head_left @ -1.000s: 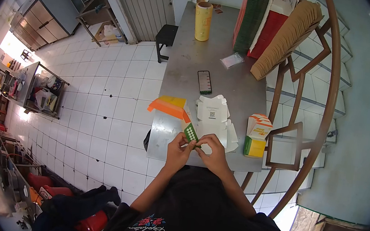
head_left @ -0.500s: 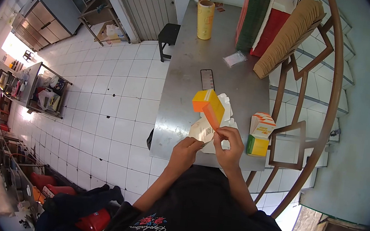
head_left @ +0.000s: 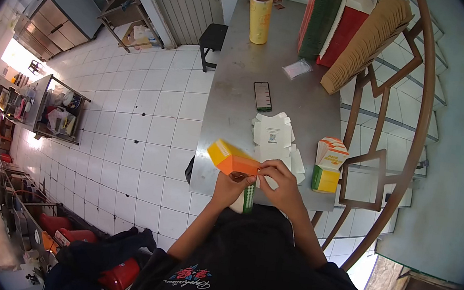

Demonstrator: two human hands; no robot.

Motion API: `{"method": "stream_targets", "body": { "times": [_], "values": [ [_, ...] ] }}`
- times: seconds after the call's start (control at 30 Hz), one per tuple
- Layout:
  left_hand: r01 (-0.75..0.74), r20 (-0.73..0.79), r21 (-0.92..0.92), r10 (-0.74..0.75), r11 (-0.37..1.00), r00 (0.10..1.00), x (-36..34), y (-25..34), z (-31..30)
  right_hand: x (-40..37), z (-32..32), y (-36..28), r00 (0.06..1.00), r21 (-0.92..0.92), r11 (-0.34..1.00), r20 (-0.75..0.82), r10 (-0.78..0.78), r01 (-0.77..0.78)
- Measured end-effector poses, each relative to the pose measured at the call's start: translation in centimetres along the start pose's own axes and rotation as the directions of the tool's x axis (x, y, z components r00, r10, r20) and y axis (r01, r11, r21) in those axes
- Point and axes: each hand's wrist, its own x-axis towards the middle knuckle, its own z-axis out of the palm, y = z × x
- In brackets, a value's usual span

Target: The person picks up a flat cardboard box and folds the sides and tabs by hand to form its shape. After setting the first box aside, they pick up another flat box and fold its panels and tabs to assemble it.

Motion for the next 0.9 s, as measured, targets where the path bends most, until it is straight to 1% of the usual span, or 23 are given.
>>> {"method": "stream_targets", "body": {
  "times": [0.03,0.07,0.1,0.13,0.17,0.2,0.23,0.27,0.3,0.37,0.4,0.47,0.5,0.57,0.6,0.63,0.67,0.7,0.73,0.8,0.83,0.87,0.9],
  "values": [
    [0.002,0.000,-0.002,-0.002,1.000,1.000,0.1,-0.2,-0.1,0.0,0.0,-0.2,1.000,-0.052,0.999,0.030,0.000,0.002],
    [0.049,0.039,0.021,-0.050,0.999,0.998,0.1,-0.3,-0.3,0.0,0.0,-0.3,0.998,-0.104,0.995,0.060,0.000,0.006],
    [0.093,0.076,0.046,-0.096,0.995,0.993,0.2,-0.3,-0.6,0.0,0.0,-0.1,0.998,-0.104,0.995,0.060,-0.001,0.007],
    [0.174,0.045,0.255,-0.191,0.951,0.981,0.2,-0.1,-1.0,0.0,0.1,0.4,1.000,-0.078,0.997,0.018,0.009,-0.007],
    [0.174,0.043,0.255,-0.191,0.951,0.981,0.2,-0.1,-0.9,0.0,0.2,0.7,0.999,-0.052,0.998,-0.024,0.021,-0.022],
    [0.134,0.048,0.170,-0.144,0.976,0.988,0.2,0.0,-0.6,0.0,0.3,0.6,0.999,-0.052,0.998,-0.023,0.022,-0.023],
    [0.093,0.049,0.083,-0.097,0.992,0.994,0.2,0.2,-0.3,0.1,0.4,0.5,0.996,0.019,0.998,-0.072,0.053,-0.051],
    [0.117,0.035,0.086,-0.121,0.989,0.992,0.2,0.4,-0.3,0.1,0.5,0.4,0.989,0.092,0.993,-0.118,0.086,-0.076],
    [0.118,0.034,0.086,-0.121,0.989,0.992,0.2,0.3,-0.4,0.0,0.6,0.4,0.989,0.092,0.993,-0.117,0.087,-0.077],
    [0.067,-0.030,0.100,-0.064,0.993,0.997,0.3,0.0,-0.6,-0.2,0.7,0.3,0.992,-0.017,1.000,-0.128,-0.005,0.003],
    [0.066,-0.028,0.100,-0.063,0.993,0.998,0.4,0.2,-0.8,-0.3,0.6,-0.2,0.992,-0.017,1.000,-0.130,-0.006,0.003],
    [0.068,-0.130,0.395,-0.018,0.916,0.991,0.7,0.9,-1.5,-0.7,0.4,-1.5,0.996,-0.052,0.995,0.033,-0.081,0.082],
    [0.067,-0.127,0.396,-0.018,0.916,0.992,0.6,0.2,-1.8,-0.9,0.7,-1.5,0.996,-0.052,0.995,0.030,-0.080,0.082],
    [-0.149,-0.175,0.162,0.177,0.975,0.969,0.5,-1.8,-2.6,-1.3,1.3,-1.0,0.983,-0.033,0.986,0.081,-0.162,0.165],
    [-0.068,-0.102,0.252,0.096,0.965,0.990,0.6,1.1,-1.9,-1.3,1.4,-0.8,0.984,-0.032,0.986,0.080,-0.162,0.165],
    [-0.069,-0.104,0.252,0.098,0.965,0.990,0.6,0.9,-1.9,-1.1,1.4,-0.6,0.990,-0.079,0.987,-0.013,-0.139,0.138],
    [-0.006,-0.035,0.207,0.014,0.978,0.999,0.5,0.5,-2.0,-1.0,1.3,-0.5,0.987,-0.124,0.987,-0.106,-0.121,0.107],
    [0.061,0.040,0.166,-0.068,0.984,0.997,0.5,1.0,-1.5,-0.8,1.1,-0.4,0.987,-0.124,0.986,-0.104,-0.121,0.108],
    [0.071,0.071,0.093,-0.078,0.993,0.994,0.2,1.4,-0.9,-0.5,0.8,-0.4,0.991,-0.133,0.988,-0.096,-0.095,0.082],
    [0.086,0.067,0.043,-0.089,0.995,0.994,-0.3,3.1,0.2,-0.5,0.2,-0.3,0.993,-0.144,0.988,-0.092,-0.070,0.056],
    [0.100,0.060,-0.007,-0.099,0.995,0.993,-0.4,3.6,0.5,-0.5,0.0,-0.2,0.996,-0.084,0.996,-0.074,-0.040,0.033],
    [0.094,0.086,0.053,-0.099,0.994,0.991,-0.5,2.5,-0.3,-0.5,-0.1,-0.1,0.999,-0.025,1.000,-0.054,-0.009,0.008],
    [0.095,0.086,0.052,-0.099,0.994,0.991,-0.4,2.3,-0.5,-0.6,-0.2,-0.2,0.999,-0.026,1.000,-0.053,-0.008,0.007]
  ]
}}
